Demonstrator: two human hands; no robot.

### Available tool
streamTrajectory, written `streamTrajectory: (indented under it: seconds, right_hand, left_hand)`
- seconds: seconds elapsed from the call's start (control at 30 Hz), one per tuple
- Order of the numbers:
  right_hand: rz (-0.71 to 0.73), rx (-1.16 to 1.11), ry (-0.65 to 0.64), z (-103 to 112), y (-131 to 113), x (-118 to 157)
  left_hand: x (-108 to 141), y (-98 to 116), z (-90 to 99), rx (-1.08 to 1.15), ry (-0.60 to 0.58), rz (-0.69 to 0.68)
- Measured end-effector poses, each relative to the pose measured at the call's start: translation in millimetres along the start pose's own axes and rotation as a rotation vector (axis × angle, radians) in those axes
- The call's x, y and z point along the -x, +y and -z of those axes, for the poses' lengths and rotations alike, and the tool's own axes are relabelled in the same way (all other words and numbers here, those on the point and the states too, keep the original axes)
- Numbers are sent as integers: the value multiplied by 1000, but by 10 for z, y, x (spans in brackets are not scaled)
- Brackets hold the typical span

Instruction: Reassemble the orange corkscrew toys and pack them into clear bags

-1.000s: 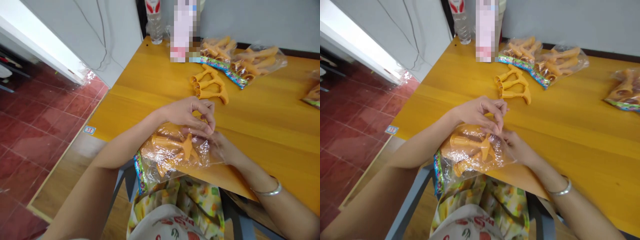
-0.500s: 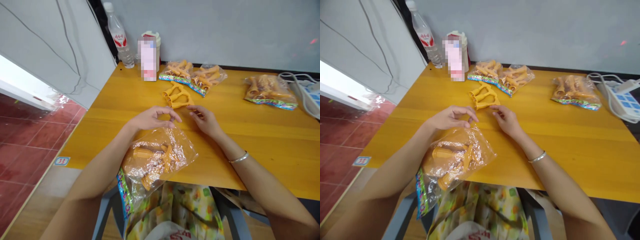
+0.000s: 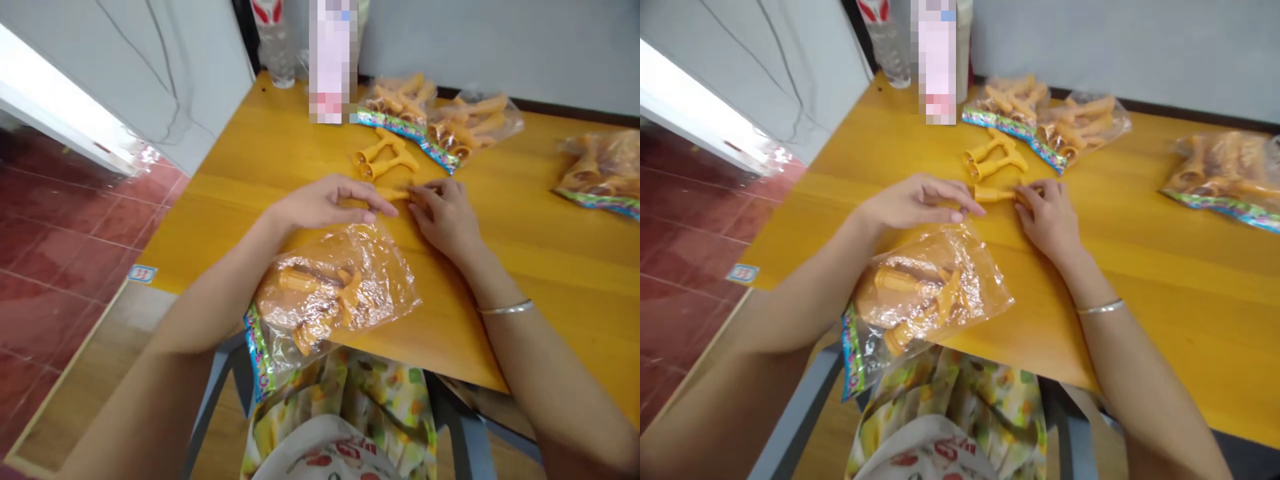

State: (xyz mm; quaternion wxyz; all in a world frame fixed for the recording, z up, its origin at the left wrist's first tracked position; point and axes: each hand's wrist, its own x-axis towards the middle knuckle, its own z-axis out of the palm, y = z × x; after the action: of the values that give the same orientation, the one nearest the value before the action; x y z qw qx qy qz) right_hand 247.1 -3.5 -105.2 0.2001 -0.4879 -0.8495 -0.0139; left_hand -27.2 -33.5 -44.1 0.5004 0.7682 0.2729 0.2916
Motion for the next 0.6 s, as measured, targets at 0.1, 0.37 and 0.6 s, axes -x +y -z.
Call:
streamTrajectory:
  seconds: [0.1, 0.37, 0.6]
  right_hand:
    - [-3, 70, 6, 99, -35, 60]
    - [-31, 3, -52, 425, -99, 125]
    - [180, -316, -160, 506, -428, 167]
  left_hand:
    - [-9, -1, 22, -37, -6, 21]
    - [-18, 23, 73, -81, 13, -7]
    - [3, 25, 61, 53, 41, -60]
